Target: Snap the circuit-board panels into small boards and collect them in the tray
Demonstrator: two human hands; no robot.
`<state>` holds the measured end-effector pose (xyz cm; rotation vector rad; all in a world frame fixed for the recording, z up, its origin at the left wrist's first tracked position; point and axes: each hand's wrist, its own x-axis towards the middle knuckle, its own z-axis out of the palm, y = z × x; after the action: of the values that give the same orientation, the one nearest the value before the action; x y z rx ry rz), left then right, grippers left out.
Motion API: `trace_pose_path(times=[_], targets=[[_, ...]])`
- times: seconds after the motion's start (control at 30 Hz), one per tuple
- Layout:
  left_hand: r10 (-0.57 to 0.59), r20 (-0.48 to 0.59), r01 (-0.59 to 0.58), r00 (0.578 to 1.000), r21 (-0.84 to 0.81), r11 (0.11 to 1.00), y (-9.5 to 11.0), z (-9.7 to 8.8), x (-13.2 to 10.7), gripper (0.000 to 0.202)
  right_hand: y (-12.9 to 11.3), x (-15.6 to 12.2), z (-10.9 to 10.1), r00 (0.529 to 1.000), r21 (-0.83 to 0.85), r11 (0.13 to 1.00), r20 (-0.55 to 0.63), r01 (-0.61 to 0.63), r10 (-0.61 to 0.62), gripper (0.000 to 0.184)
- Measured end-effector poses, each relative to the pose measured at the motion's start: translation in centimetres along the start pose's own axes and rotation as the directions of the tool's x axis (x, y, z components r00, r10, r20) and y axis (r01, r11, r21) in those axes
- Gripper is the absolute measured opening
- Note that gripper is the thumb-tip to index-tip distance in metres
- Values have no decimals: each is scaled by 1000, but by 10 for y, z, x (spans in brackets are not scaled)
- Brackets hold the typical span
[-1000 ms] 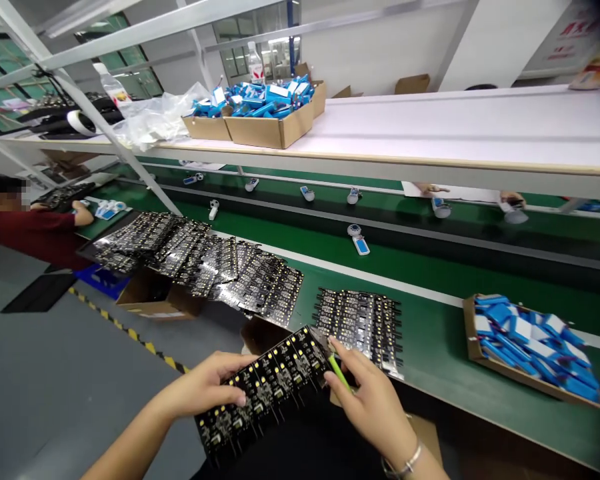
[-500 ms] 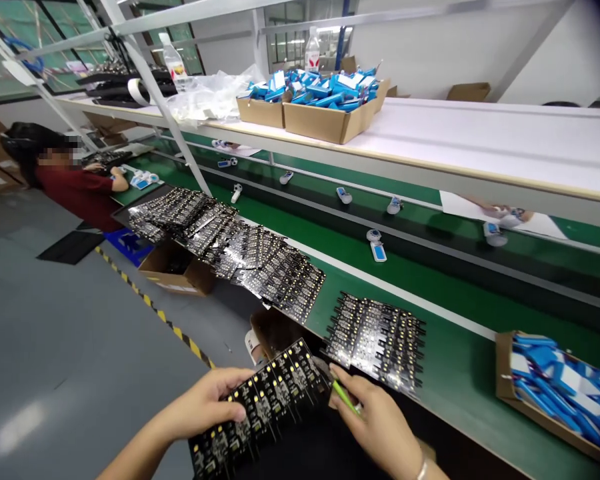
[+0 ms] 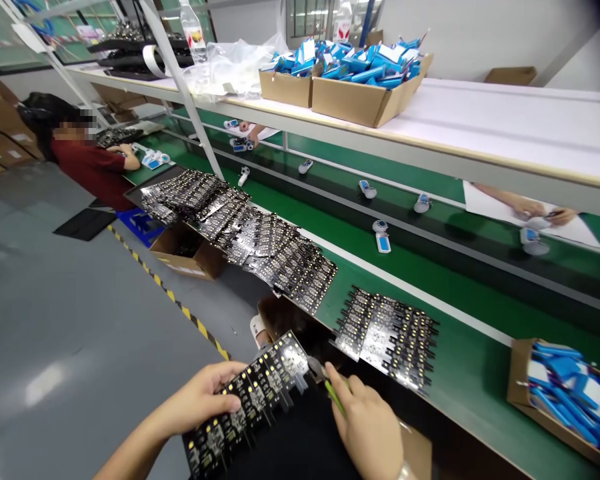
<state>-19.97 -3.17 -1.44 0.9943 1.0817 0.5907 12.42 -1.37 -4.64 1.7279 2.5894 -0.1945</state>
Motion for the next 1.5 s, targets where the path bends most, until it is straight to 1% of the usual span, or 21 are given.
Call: trace_pose_path(times=[0.07, 0.13, 0.2, 0.27, 0.3, 0.33, 0.43, 0.5, 0.57, 0.63, 0.7, 0.73, 0.77, 0.83, 0.87, 0.93, 1.0, 1.1, 1.2, 1.27, 1.5], targets=[[-1, -15, 1, 1000, -13, 1000, -2, -5, -4, 49, -4, 10, 2, 1000, 53, 999, 11, 11, -12, 52], [9, -24, -10, 1000, -42, 999, -4, -8, -9, 49, 3, 21, -1, 995, 279, 960, 94, 9, -36, 51], [18, -36, -21, 999, -84, 996, -6, -9, -13, 49, 16, 28, -6, 973, 568, 823, 203, -25, -110, 50], [18, -47, -23, 999, -109, 994, -7, -8, -14, 49, 26, 30, -11, 949, 728, 683, 258, -66, -183, 48], [14, -47, -19, 999, -110, 994, -7, -8, -14, 49, 28, 29, -12, 949, 730, 680, 256, -65, -184, 46], [11, -46, -16, 999, -107, 994, -7, -8, -14, 49, 28, 28, -11, 959, 678, 733, 238, -52, -152, 45], [10, -58, -15, 998, -86, 996, -6, -15, -13, 47, 21, 28, 0, 991, 325, 945, 132, -38, -5, 47], [8, -133, -16, 991, -58, 998, -7, -26, -12, 42, 19, 34, 13, 992, 215, 975, 123, -60, 34, 50], [4, -315, -29, 949, -73, 997, -10, -40, -8, 34, 20, 44, 27, 983, 257, 963, 180, -85, 39, 52], [-2, -528, -107, 849, -176, 979, -15, -50, 1, 31, 21, 52, 35, 973, 312, 943, 227, -118, 46, 51], [-12, -647, -202, 762, -255, 946, -20, -50, 18, 31, 19, 56, 34, 975, 475, 870, 219, -136, 33, 50], [-11, -654, -218, 756, -268, 939, -23, -45, 28, 31, 16, 55, 31, 981, 603, 785, 194, -141, 27, 51], [-8, -637, -209, 771, -264, 942, -25, -36, 39, 32, 12, 54, 26, 987, 731, 667, 160, -139, 31, 52], [-5, -566, -159, 824, -240, 958, -26, -10, 61, 46, 1, 51, 13, 993, 897, 427, 84, -111, 79, 57], [1, -524, -145, 852, -233, 962, -25, 7, 70, 53, -3, 50, 6, 992, 926, 366, 52, -90, 113, 58], [43, -434, -149, 900, -214, 966, -20, 41, 81, 59, -9, 49, -6, 986, 936, 349, -15, -44, 163, 60], [87, -338, -158, 937, -188, 969, -13, 70, 86, 59, -9, 49, -13, 977, 919, 393, -78, -7, 199, 60], [103, -265, -158, 959, -197, 968, -5, 97, 86, 60, -2, 48, -20, 954, 881, 473, -134, -9, 268, 61], [110, -261, -171, 959, -223, 960, -4, 107, 88, 61, 4, 43, -23, 941, 862, 506, -148, -28, 304, 60], [125, -261, -190, 957, -237, 953, -6, 110, 91, 62, 6, 39, -24, 947, 871, 492, -143, -18, 288, 59], [152, -230, -218, 961, -296, 930, -7, 113, 89, 56, 14, 36, -27, 977, 956, 292, -96, 37, 192, 52]])
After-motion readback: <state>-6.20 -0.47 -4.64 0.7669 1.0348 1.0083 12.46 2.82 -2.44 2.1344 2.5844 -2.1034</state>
